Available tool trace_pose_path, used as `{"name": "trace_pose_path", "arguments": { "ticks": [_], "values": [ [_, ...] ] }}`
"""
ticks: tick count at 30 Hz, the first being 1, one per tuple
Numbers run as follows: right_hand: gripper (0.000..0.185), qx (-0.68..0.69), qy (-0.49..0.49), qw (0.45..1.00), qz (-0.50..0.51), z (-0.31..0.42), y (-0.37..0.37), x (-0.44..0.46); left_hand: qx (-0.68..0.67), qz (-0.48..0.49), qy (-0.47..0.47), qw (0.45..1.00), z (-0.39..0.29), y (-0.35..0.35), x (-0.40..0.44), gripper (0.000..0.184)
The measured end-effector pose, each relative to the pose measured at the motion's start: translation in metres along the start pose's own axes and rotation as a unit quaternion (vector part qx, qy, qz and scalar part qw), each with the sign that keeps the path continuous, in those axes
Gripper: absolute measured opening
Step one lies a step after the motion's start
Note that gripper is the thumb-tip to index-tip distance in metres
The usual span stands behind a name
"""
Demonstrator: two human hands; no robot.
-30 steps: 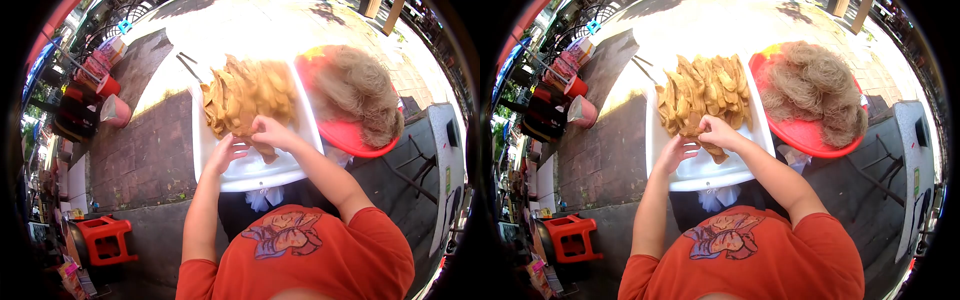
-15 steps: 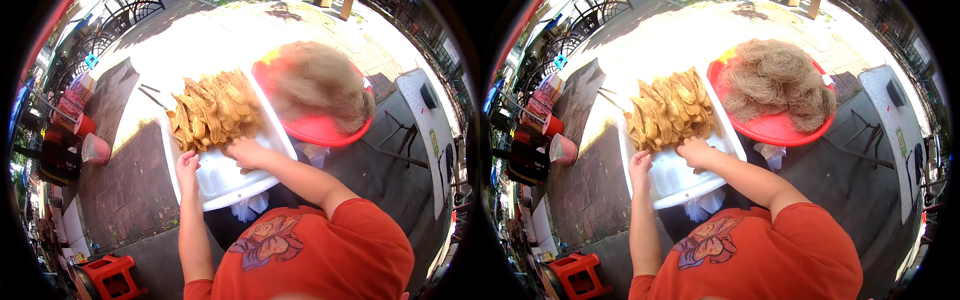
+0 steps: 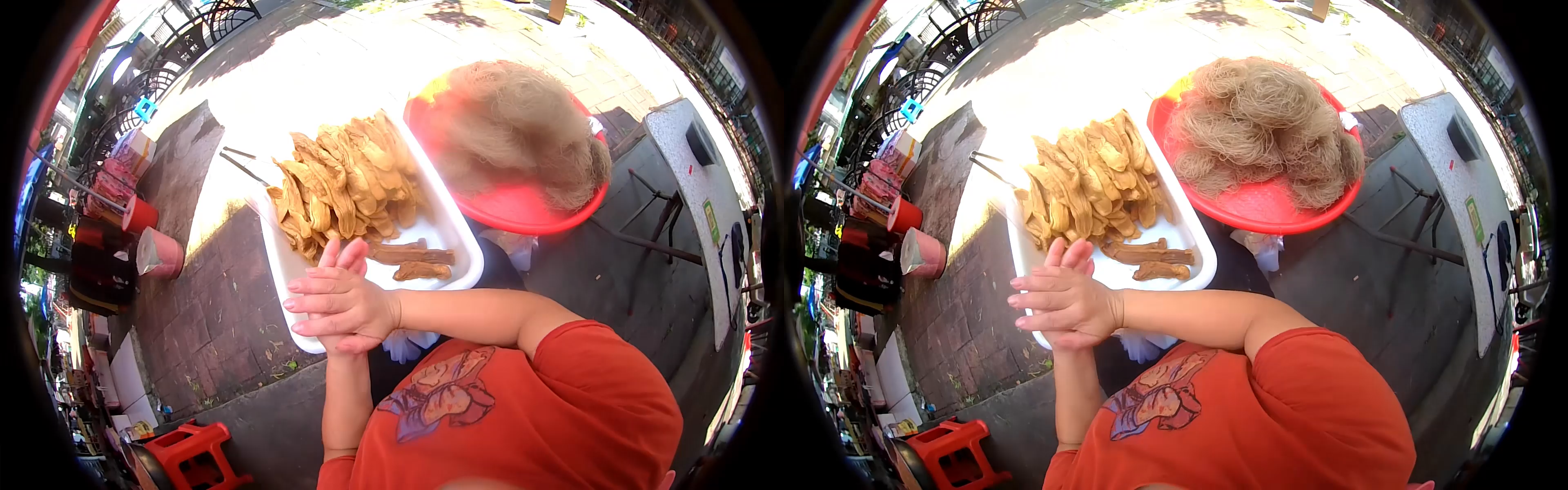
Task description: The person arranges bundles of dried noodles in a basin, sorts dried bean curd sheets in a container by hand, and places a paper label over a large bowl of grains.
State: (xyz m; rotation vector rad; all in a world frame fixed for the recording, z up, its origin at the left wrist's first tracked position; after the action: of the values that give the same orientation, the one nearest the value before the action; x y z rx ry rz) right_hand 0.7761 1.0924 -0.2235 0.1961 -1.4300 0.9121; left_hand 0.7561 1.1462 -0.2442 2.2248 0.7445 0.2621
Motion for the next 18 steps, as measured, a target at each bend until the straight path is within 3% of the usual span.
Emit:
{"name": "trace_pose_path", "arguments": {
  "ticks": [2, 3, 4, 5, 6, 7, 9, 11, 12, 13, 14, 15, 16, 18],
  "values": [
    [0.056, -0.005, 0.07, 0.997, 0.023, -0.014, -0.014, -0.002, -0.034, 0.058, 0.028, 0.997, -0.016, 0.033, -0.025, 0.079],
    [0.057, -0.077, 0.091, 0.993, 0.011, -0.032, -0.027, -0.008, -0.051, 0.085, 0.041, 0.994, -0.021, 0.039, -0.035, 0.081],
    [0.06, 0.041, 0.28, 0.954, -0.101, -0.062, -0.022, -0.028, 0.127, 0.101, 0.1, 0.982, -0.025, 0.045, -0.041, 0.084],
    [0.063, 0.151, 0.45, 0.855, -0.209, -0.086, -0.009, -0.052, 0.285, 0.104, 0.146, 0.941, -0.019, 0.045, -0.039, 0.083],
    [0.067, 0.492, 0.54, 0.588, -0.347, -0.078, 0.011, -0.056, 0.436, 0.108, 0.184, 0.874, -0.006, 0.034, -0.033, 0.083],
    [0.069, 0.635, 0.449, 0.503, -0.377, -0.049, 0.014, -0.042, 0.573, 0.114, 0.219, 0.782, 0.009, 0.024, -0.023, 0.083],
    [0.057, 0.666, 0.414, 0.549, -0.29, -0.048, 0.008, -0.031, 0.703, 0.078, 0.256, 0.659, 0.011, 0.015, -0.005, 0.081],
    [0.06, 0.531, 0.376, 0.711, -0.268, -0.029, -0.037, -0.001, 0.727, 0.001, 0.259, 0.636, -0.006, 0.001, 0.02, 0.077],
    [0.061, 0.462, 0.356, 0.773, -0.251, -0.015, -0.055, 0.01, 0.583, 0.023, 0.156, 0.797, -0.007, -0.016, 0.026, 0.076],
    [0.06, 0.323, 0.259, 0.891, -0.185, -0.005, -0.073, 0.017, 0.407, 0.043, 0.047, 0.911, -0.005, -0.03, 0.033, 0.076],
    [0.058, 0.167, 0.147, 0.969, -0.107, 0.005, -0.088, 0.024, 0.205, 0.059, -0.061, 0.975, 0.002, -0.037, 0.039, 0.075],
    [0.057, 0.007, 0.029, 0.999, -0.024, 0.017, -0.09, 0.028, 0.213, 0.088, -0.038, 0.972, -0.001, -0.023, 0.032, 0.076],
    [0.055, -0.04, 0.003, 0.999, 0.035, 0.008, -0.075, 0.013, 0.222, 0.115, -0.017, 0.968, -0.003, -0.006, 0.016, 0.076],
    [0.05, -0.092, 0.139, 0.986, 0.009, -0.025, -0.074, -0.025, 0.237, 0.169, 0.02, 0.956, -0.007, 0.047, -0.027, 0.077]
  ]
}}
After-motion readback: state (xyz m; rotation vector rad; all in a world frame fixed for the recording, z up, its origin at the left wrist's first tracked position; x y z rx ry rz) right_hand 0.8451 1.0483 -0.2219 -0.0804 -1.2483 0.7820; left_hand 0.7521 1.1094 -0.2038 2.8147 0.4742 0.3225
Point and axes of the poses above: each hand's wrist, its own x-axis towards the middle knuckle, its own y-axis out of the palm, z = x × y, the point moved 6 cm from there along x, towards the middle knuckle, and after that the axes turned 8 degrees about -y, right-handed, at the moved point
